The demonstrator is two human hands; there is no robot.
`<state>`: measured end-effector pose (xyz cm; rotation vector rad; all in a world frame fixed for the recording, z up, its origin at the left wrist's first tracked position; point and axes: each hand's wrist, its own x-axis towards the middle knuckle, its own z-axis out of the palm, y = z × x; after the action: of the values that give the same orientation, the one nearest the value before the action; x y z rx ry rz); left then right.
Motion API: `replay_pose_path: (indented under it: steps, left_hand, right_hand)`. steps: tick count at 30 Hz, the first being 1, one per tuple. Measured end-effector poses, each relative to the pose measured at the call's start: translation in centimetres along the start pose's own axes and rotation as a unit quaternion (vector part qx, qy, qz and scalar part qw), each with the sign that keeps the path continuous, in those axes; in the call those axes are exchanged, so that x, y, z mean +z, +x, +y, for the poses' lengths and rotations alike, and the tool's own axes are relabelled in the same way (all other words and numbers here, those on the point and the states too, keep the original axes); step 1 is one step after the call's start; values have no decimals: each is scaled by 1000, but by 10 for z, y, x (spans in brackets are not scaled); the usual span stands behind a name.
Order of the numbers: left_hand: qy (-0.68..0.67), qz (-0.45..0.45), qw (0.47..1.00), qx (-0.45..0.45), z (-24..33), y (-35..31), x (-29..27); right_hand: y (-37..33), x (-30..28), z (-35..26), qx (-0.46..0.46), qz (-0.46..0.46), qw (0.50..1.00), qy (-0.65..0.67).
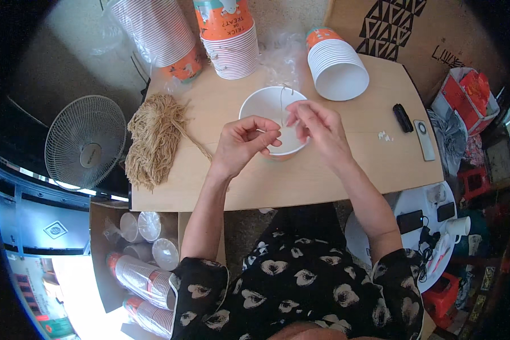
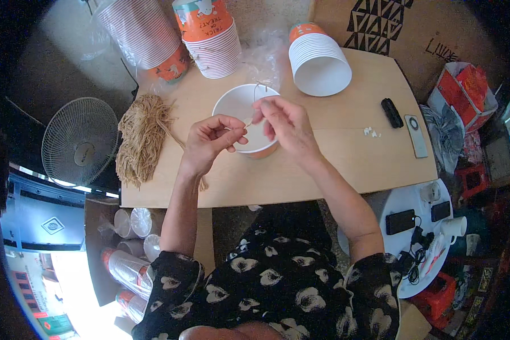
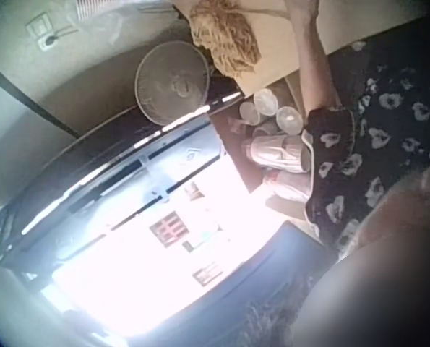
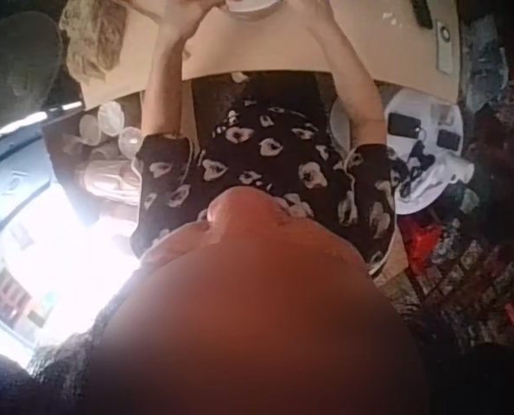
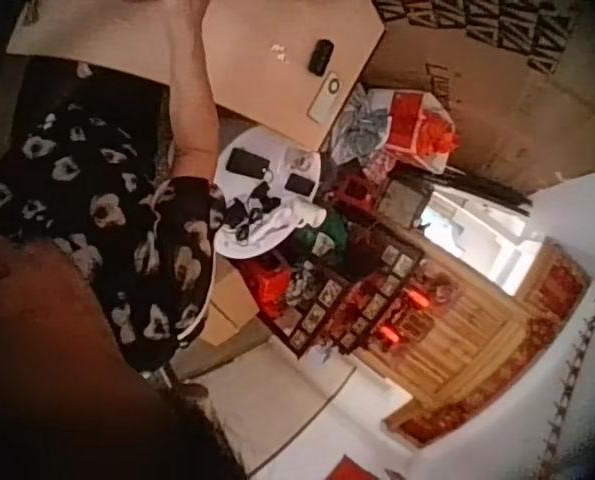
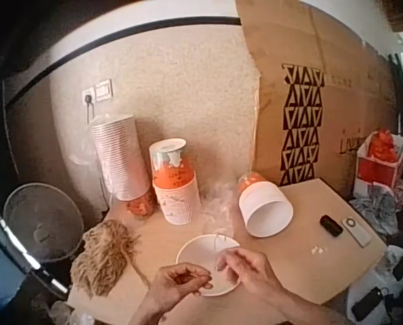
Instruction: Attaching thin elastic handles to paper trick-or-treat buckets by threading them through holes and tying knots.
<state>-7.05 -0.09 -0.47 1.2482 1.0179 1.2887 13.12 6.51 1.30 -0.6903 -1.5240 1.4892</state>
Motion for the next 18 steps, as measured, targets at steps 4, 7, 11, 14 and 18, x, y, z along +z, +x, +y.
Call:
replay_pose_path:
  steps: [4, 7, 11, 14, 18]
  left_hand:
    - [13, -2, 1000, 1, 3, 0, 3]
    - [27, -14, 1000, -4, 6, 1, 4]
    - [10, -18, 1000, -11, 7, -1, 1]
    - [2, -42, 999, -16, 2, -4, -5]
    - [-45, -60, 997, -14, 1, -6, -4]
  right_hand:
    - [5, -11, -12, 103, -90, 979, -153]
    - [8, -13, -6, 37, -126, 960, -248]
    - [5, -15, -7, 40, -176, 972, -148]
    - [-2, -14, -10, 33, -166, 979, -113]
    - [0, -13, -2, -163, -153, 956, -191]
